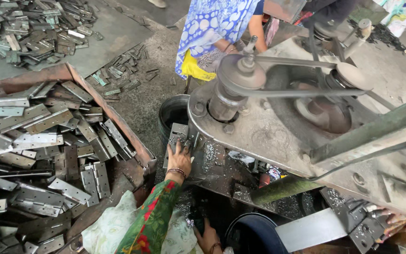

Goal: The person repeatedly picks rectangular metal pieces from a bin, places them into a press machine, and operates the press to process each piece. After pressing, the person removes the processed piece and returns it to the bin. The cycle continues throughout the clip.

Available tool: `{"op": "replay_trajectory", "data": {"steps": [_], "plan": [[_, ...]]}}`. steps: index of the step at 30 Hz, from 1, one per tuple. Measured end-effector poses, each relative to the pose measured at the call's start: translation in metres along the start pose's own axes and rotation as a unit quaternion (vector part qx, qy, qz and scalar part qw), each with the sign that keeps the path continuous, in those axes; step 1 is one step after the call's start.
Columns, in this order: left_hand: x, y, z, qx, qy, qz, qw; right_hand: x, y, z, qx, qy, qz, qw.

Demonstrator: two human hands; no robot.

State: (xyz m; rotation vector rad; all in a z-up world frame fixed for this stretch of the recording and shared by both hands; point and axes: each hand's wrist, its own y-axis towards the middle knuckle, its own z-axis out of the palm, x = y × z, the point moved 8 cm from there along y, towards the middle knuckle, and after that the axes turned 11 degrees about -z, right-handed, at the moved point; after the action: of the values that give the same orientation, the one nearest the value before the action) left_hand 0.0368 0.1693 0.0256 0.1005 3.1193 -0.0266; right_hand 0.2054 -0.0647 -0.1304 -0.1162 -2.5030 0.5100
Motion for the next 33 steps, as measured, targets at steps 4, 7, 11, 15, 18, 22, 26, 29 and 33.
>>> {"op": "replay_trajectory", "data": {"steps": [4, 7, 11, 15, 18, 22, 26, 29, 33], "plan": [[0.008, -0.019, -0.008, -0.014, -0.07, 0.008, 0.997, -0.004, 0.002, 0.01, -0.009, 0.031, -0.016, 0.999], [0.026, -0.033, -0.036, -0.089, -0.122, -0.002, 0.989, 0.003, 0.01, -0.005, -0.032, 0.024, -0.051, 0.998], [0.096, -0.073, -0.052, -0.215, -0.214, -0.063, 0.951, -0.002, 0.005, -0.012, -0.001, 0.001, -0.011, 1.0], [0.204, -0.093, 0.005, -0.114, -0.274, -0.229, 0.927, 0.002, 0.017, -0.042, -0.009, -0.081, -0.074, 0.994], [0.277, -0.128, 0.048, -0.18, -0.298, -0.299, 0.888, 0.01, 0.024, -0.052, 0.002, -0.094, -0.114, 0.989], [0.341, -0.18, 0.127, -0.136, -0.248, -0.47, 0.836, 0.016, 0.028, -0.056, -0.001, -0.122, -0.084, 0.989], [0.361, -0.224, 0.163, -0.259, -0.329, -0.604, 0.678, 0.018, 0.029, -0.052, 0.01, -0.113, -0.068, 0.991], [0.363, -0.214, 0.175, -0.255, -0.36, -0.662, 0.605, 0.014, 0.035, -0.054, -0.009, -0.083, -0.063, 0.995], [0.363, -0.2, 0.177, -0.226, -0.386, -0.706, 0.55, 0.003, 0.051, -0.044, -0.051, -0.024, -0.043, 0.997]]}}
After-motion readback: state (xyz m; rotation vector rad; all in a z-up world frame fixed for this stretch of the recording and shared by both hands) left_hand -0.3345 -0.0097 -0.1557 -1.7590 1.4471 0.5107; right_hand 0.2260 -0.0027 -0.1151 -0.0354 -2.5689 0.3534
